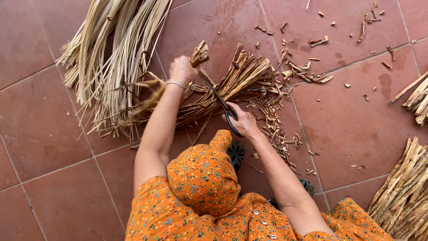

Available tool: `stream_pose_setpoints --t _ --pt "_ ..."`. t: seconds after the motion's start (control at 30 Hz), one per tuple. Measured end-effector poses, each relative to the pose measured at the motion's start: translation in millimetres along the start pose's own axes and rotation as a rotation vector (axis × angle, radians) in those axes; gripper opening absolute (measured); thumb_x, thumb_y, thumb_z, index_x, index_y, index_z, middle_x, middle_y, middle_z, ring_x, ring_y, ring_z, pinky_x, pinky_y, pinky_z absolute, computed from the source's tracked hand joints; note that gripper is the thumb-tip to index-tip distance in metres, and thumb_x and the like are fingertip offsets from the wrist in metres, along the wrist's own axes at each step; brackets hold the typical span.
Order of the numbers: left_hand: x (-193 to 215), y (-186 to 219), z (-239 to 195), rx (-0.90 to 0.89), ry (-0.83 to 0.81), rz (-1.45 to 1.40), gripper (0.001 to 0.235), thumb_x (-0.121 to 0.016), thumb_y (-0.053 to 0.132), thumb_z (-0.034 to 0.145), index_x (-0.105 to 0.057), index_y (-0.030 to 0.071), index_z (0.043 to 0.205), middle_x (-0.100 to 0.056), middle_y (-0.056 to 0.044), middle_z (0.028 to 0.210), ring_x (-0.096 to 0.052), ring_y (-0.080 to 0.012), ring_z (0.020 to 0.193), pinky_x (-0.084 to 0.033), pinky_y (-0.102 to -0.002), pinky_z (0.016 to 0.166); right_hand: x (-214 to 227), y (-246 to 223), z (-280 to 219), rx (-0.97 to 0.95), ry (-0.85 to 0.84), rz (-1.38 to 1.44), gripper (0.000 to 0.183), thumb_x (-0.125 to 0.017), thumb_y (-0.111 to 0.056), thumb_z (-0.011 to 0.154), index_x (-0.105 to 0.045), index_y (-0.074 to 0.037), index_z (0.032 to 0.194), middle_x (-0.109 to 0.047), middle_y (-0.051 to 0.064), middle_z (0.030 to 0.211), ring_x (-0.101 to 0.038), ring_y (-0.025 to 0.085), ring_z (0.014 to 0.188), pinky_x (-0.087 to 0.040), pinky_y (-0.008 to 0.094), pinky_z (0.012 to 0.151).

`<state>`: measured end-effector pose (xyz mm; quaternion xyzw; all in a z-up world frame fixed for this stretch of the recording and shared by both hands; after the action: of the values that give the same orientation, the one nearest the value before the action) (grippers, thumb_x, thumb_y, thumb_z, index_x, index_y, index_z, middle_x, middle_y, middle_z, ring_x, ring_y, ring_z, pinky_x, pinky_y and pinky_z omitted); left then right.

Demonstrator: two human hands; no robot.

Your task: The person sits on a tiled floor and uses scissors to cut dried plant strips into smaller pieces. They repeatedly pick up bundles, trim the ends, and place the cut pieces on the floor.

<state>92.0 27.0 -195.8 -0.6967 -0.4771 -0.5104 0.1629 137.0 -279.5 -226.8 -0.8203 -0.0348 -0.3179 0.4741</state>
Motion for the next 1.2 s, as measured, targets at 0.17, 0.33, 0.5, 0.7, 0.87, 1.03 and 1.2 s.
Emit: stream_pose_setpoints --t 0.17,0.33,0.5,0.7,0.87,1.03,1.2 --pt "-85 -14 36 0.091 0.116 -0.15 0.046 -0.085 0.042 0.083 -0.074 0.002 0.104 -0.07 -0.021 0.106 -0.068 -0.0348 0.1 -0.056 -0.044 0.088 -8 16 1 0.096 0.048 0.219 0.063 -0.074 -0.053 0.097 -0.055 -0.018 0.146 -0.072 0.012 0.118 -0.068 0.03 0.11 -0.051 0.045 0.092" --pt "-82 -11 39 0.108 0.122 -0.373 0.024 -0.08 0.03 0.084 -0.076 0.013 0.1 -0.076 -0.011 0.099 -0.072 -0.0262 0.091 -0.056 -0.043 0.086 -12 34 4 -0.229 -0.049 0.664 0.064 -0.067 -0.053 0.092 -0.053 -0.018 0.144 -0.06 0.0 0.069 -0.056 0.008 0.058 -0.046 0.024 0.053" --pt "2 12 -13 -0.246 0.374 -0.931 0.002 -0.074 0.012 0.093 -0.073 0.011 0.093 -0.074 0.001 0.085 -0.061 -0.0087 0.07 -0.051 -0.029 0.061 0 31 6 -0.312 -0.09 0.907 0.049 -0.066 -0.05 0.095 -0.062 -0.013 0.127 -0.056 -0.003 0.066 -0.048 0.004 0.051 -0.038 0.02 0.044" --pt "130 29 -84 -0.458 0.291 -1.193 0.011 -0.071 0.017 0.103 -0.072 0.006 0.1 -0.077 -0.006 0.081 -0.062 -0.0098 0.054 -0.051 -0.026 0.048 10 24 4 -0.392 -0.109 0.864 0.041 -0.063 -0.048 0.097 -0.062 -0.013 0.12 -0.054 -0.004 0.065 -0.045 0.004 0.047 -0.034 0.02 0.04" --pt "177 83 -134 -0.564 0.138 -1.166 0.014 -0.073 0.022 0.1 -0.073 0.008 0.102 -0.075 -0.003 0.08 -0.067 -0.0075 0.061 -0.055 -0.024 0.053 53 -25 -8 -0.099 0.019 0.994 0.058 -0.063 -0.051 0.096 -0.057 -0.008 0.134 -0.05 -0.004 0.066 -0.043 0.003 0.049 -0.034 0.019 0.041" --pt "188 150 -165 -0.715 -0.021 -1.164 0.013 -0.077 0.018 0.096 -0.075 0.006 0.098 -0.073 -0.003 0.079 -0.067 -0.0071 0.063 -0.057 -0.024 0.056 130 -89 -36 0.419 0.205 0.924 0.095 -0.047 -0.075 0.096 -0.038 -0.001 0.156 -0.049 -0.004 0.077 -0.043 0.004 0.06 -0.037 0.02 0.052" --pt "182 220 -178 -0.692 -0.109 -1.244 0.011 -0.082 0.006 0.088 -0.076 0.005 0.098 -0.073 -0.001 0.078 -0.067 -0.0075 0.064 -0.055 -0.022 0.056 188 -127 -72 0.629 0.345 0.863 0.106 -0.038 -0.084 0.097 -0.03 -0.002 0.164 -0.051 -0.004 0.09 -0.044 0.006 0.073 -0.037 0.023 0.064"
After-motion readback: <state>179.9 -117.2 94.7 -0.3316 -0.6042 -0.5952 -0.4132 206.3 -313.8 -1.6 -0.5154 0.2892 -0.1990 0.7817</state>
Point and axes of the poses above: each hand's wrist, its own z-axis towards the middle knuckle, its own x-axis out of the back of the hand, y = z × x, the point moved 5 cm from there along z, towards the middle knuckle
